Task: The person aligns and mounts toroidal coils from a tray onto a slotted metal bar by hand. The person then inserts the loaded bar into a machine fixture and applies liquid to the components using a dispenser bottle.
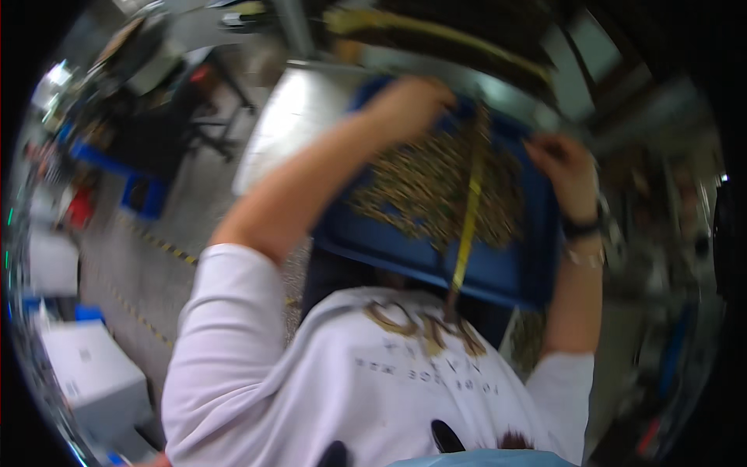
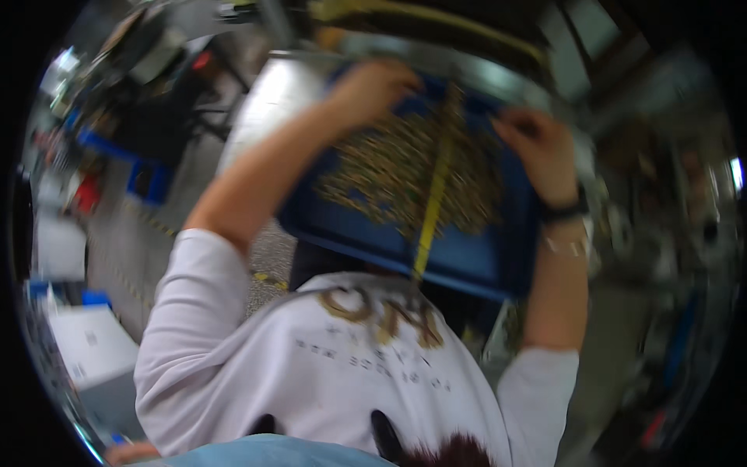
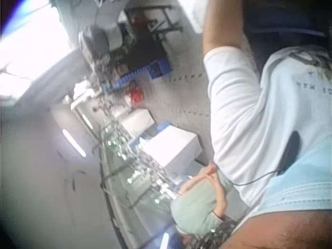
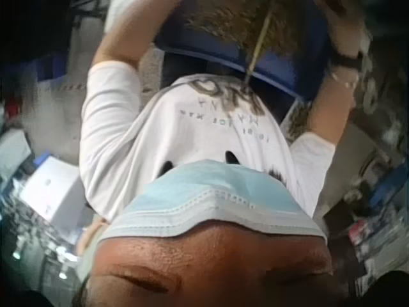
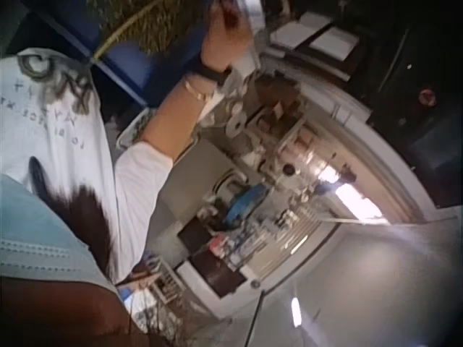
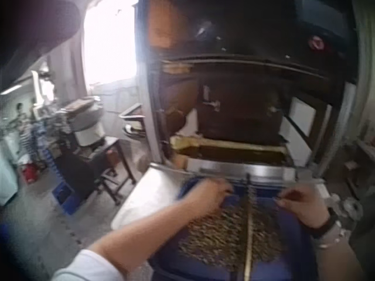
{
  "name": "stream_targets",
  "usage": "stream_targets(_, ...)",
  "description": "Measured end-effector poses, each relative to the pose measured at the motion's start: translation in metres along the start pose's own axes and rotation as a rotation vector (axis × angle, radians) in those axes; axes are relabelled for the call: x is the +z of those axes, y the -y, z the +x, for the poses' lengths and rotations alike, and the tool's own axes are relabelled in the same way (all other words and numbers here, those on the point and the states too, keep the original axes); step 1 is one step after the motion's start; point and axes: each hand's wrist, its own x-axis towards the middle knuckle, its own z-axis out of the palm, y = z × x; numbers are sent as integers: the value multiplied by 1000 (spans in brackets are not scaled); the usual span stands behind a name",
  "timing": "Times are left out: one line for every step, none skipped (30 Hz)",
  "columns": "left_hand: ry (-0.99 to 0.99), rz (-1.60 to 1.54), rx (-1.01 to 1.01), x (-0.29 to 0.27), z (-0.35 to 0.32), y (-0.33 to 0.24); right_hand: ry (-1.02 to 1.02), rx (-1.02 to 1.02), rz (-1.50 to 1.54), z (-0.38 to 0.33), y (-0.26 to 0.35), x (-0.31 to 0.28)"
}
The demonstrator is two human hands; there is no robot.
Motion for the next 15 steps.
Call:
stream_targets(3, -33, 47, -9, 3, -10, -36, -27, 19, 0, -8, 0)
stream_targets(33, 2, 104, -11, 7, -11, -37, -52, 89, 1, -10, 0)
stream_targets(52, 56, 149, -9, 11, -10, -51, -41, 70, 4, -10, 2)
stream_targets(69, 26, 187, 0, 16, -12, -62, -31, 119, 6, -17, 4)
stream_targets(34, 54, 264, 2, 14, -12, -57, -47, 184, 10, -23, 11)
stream_targets(-3, 83, 339, 4, 13, -14, -46, -13, 205, 9, -25, 14)
stream_targets(-5, 70, 337, 8, 9, -20, -50, -13, 206, 7, -28, 19)
stream_targets(-4, 72, 339, 10, 6, -25, -39, -17, 226, 5, -33, 24)
stream_targets(-5, 75, 357, 12, 5, -29, -29, -21, 245, 3, -37, 30)
stream_targets(-5, 78, 373, 14, 3, -34, -25, -3, 217, 2, -38, 34)
stream_targets(8, 84, 396, 14, 2, -38, -23, -3, 218, 2, -38, 38)
stream_targets(8, 82, 395, 17, 1, -40, -11, -21, 196, 1, -37, 42)
stream_targets(21, 106, 414, 21, 0, -40, 2, -41, 174, 2, -36, 45)
stream_targets(34, 129, 433, 24, -1, -39, 11, -35, 155, 2, -33, 48)
stream_targets(36, 152, 413, 25, -3, -39, 11, -34, 154, 2, -33, 50)
